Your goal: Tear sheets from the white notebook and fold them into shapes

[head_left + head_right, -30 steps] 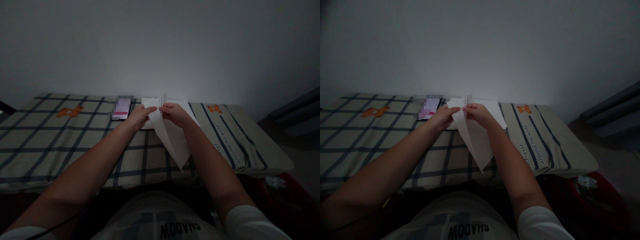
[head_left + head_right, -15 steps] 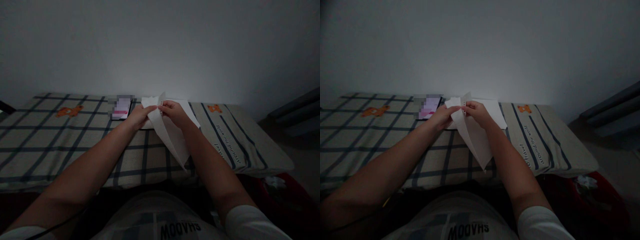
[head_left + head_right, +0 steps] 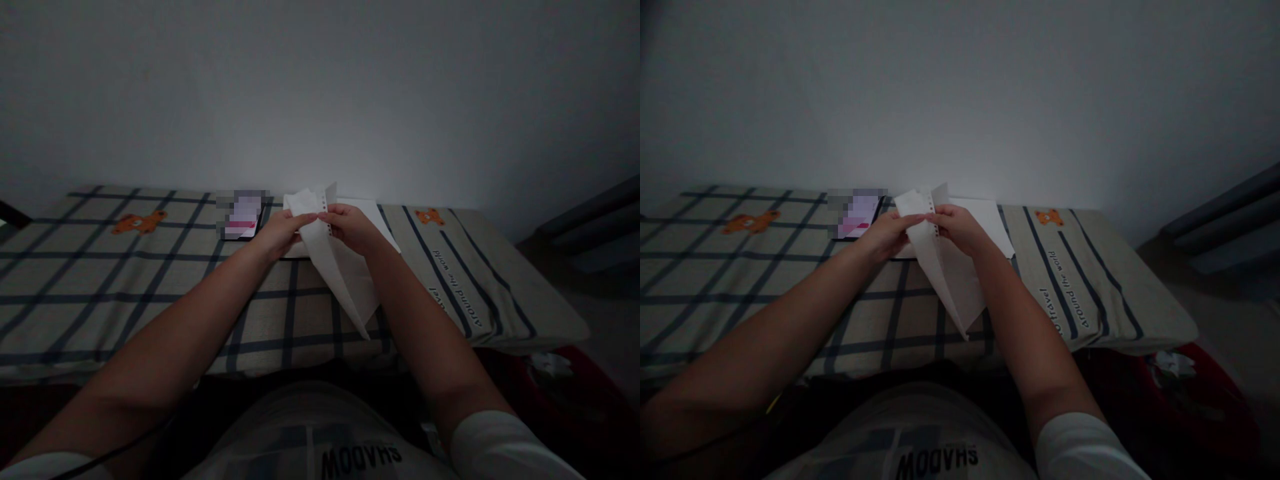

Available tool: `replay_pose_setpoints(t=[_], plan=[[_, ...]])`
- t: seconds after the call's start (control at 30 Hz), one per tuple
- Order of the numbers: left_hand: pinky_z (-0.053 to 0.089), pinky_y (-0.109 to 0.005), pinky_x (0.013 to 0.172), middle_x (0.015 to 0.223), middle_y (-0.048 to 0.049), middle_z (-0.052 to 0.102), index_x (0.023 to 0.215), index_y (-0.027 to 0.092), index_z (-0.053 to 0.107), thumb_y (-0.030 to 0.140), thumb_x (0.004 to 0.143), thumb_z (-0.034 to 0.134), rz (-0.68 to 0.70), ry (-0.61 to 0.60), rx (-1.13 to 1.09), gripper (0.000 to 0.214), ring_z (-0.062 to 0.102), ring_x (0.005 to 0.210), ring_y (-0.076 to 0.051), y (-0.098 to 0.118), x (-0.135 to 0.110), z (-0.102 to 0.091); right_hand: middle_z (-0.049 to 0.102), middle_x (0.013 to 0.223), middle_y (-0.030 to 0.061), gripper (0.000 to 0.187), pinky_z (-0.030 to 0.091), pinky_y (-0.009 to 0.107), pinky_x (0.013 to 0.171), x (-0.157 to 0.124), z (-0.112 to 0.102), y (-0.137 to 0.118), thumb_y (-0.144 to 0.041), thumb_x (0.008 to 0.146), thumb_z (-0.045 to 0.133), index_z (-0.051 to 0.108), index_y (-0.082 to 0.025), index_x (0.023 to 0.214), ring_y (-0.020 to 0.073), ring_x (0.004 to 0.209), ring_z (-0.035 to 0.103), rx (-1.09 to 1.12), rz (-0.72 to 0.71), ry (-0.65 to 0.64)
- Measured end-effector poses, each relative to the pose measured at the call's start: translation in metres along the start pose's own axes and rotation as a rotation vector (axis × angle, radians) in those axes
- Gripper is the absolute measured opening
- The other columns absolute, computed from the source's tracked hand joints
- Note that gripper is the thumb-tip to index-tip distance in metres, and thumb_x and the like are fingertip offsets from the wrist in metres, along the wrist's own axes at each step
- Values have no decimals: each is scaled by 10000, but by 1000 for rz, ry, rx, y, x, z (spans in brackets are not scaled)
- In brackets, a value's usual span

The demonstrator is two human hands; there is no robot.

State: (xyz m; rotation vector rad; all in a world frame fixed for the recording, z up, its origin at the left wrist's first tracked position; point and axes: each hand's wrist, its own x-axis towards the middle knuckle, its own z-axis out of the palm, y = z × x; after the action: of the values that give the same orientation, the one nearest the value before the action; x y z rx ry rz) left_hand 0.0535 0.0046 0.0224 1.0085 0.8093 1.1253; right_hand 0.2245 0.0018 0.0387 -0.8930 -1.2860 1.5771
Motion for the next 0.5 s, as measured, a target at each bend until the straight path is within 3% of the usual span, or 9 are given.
replay_pose_setpoints(t=[0.5], plan=[[551, -334, 838, 969, -105, 780, 950, 130, 762, 291, 591, 880, 41, 51, -12, 410, 715, 809, -199, -2, 1, 1, 650, 750, 1, 280, 467, 256, 655, 0, 1, 0, -348, 621, 839, 692, -174, 784, 115, 701, 562, -24, -28, 8]])
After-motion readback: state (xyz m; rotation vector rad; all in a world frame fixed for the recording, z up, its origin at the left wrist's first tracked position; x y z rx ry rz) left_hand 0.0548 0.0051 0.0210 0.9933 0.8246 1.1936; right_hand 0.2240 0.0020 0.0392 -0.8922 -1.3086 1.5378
